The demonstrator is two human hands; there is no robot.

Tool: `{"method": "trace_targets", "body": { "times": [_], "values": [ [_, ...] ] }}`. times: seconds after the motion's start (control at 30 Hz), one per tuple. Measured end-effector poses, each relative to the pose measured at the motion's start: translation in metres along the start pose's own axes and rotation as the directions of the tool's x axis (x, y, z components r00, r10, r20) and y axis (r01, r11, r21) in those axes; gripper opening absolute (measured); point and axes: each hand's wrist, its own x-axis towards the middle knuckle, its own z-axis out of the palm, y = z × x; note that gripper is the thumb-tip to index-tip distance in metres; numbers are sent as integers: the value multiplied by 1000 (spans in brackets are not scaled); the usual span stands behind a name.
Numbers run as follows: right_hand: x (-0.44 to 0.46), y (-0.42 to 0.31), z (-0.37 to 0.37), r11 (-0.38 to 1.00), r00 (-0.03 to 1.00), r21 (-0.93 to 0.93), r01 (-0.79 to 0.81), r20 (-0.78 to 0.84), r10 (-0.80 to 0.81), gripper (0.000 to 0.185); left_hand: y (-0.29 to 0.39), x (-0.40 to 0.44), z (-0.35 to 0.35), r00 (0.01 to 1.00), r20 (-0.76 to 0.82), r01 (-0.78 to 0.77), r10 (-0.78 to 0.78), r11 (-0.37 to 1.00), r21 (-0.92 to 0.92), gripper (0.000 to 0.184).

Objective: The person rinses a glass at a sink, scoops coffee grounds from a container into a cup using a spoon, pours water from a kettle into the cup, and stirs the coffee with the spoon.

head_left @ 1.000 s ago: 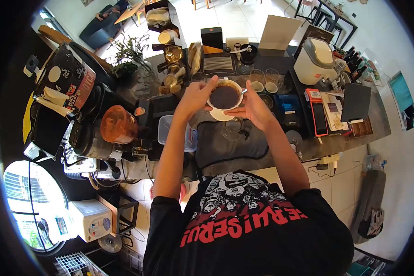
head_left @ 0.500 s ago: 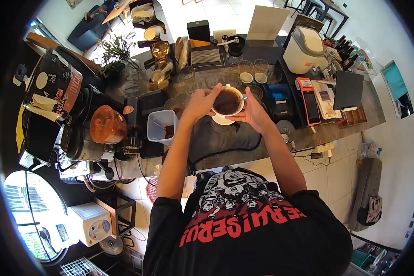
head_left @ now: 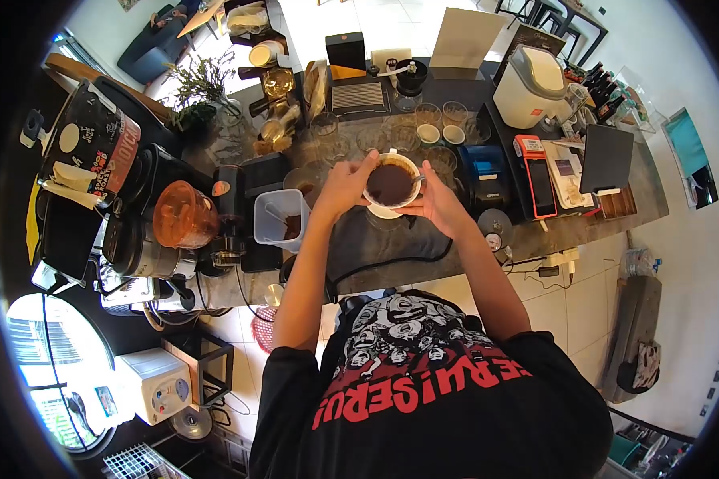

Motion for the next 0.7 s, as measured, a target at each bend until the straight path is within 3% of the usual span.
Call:
{"method": "trace_targets", "body": {
  "times": [0.1,0.23,0.3,0.43,0.53,0.7],
  "values": [
    [-1,3,-1,1000,1000,4,2,7,-2,76,2,-3,-4,996,52,64,-66,997,34,74],
    [-4,7,-2,1000,1000,-24,20,-4,-20,73,-4,-1,-4,998,50,42,-43,999,15,72],
    [-2,10,2,992,989,-109,58,-127,-71,66,-5,-7,-3,999,31,43,-42,999,-5,70],
    [4,17,-4,928,896,-344,143,-353,-269,45,-15,-19,0,987,-156,-38,25,996,-79,61],
    [3,10,-11,811,879,-577,97,-333,-342,39,-39,-20,2,959,-276,-96,71,992,-78,50],
    [14,18,-26,613,770,-733,295,-198,-607,44,-91,-27,14,926,-346,-167,151,986,-17,32]
  ]
}}
